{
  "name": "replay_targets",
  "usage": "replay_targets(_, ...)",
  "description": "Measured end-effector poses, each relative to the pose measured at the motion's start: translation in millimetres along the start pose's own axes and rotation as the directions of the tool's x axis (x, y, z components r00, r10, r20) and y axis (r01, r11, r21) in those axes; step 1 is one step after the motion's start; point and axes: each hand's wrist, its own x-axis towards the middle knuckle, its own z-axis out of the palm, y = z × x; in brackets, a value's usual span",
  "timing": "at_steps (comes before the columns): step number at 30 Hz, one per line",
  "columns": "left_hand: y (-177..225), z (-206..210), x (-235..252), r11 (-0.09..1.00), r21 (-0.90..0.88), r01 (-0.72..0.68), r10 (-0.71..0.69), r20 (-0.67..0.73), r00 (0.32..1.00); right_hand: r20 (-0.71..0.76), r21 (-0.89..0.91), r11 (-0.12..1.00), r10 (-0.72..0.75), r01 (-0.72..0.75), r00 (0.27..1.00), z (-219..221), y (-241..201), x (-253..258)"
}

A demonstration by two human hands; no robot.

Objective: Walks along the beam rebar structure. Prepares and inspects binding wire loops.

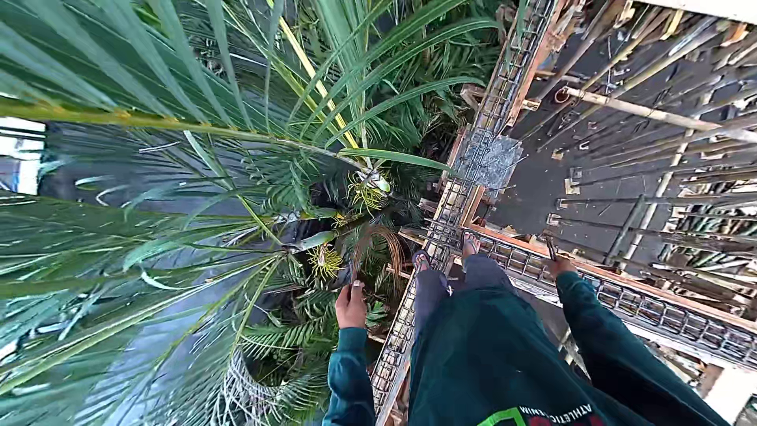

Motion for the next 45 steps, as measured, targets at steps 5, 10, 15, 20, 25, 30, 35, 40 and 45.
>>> replay_targets(5,-25,-14,18,0.999,0.012,0.03,-0.03,-0.011,1.0,-0.052,0.04,0.998,-0.039,0.041,0.998,34,24,-12)
replay_targets(10,-68,-38,47,0.995,0.079,0.054,-0.058,0.048,0.997,-0.05,0.122,0.992,0.033,-0.027,0.998,97,58,-51)
replay_targets(15,-108,-59,71,0.977,0.192,0.09,-0.112,0.108,0.988,0.009,0.086,0.991,0.099,-0.099,0.995,169,108,-81)
replay_targets(20,-162,-68,94,0.959,0.234,0.162,-0.199,0.146,0.969,0.03,0.077,0.98,0.181,-0.183,0.983,219,130,-114)
replay_targets(25,-203,-71,91,0.934,0.286,0.214,-0.264,0.148,0.953,-0.002,0.068,0.976,0.21,-0.209,0.978,243,141,-112)
replay_targets(30,-247,-69,86,0.901,0.319,0.293,-0.35,0.134,0.927,-0.04,0.177,0.974,0.149,-0.14,0.988,222,105,-123)
replay_targets(35,-274,-73,86,0.871,0.358,0.338,-0.406,0.135,0.904,-0.109,0.285,0.955,0.114,-0.079,0.987,207,75,-129)
replay_targets(40,-282,-80,100,0.857,0.371,0.357,-0.431,0.14,0.891,-0.129,0.335,0.94,0.121,-0.072,0.984,216,71,-135)
replay_targets(45,-275,-81,111,0.884,0.294,0.365,-0.418,0.144,0.897,-0.088,0.224,0.968,0.131,-0.109,0.987,244,98,-134)
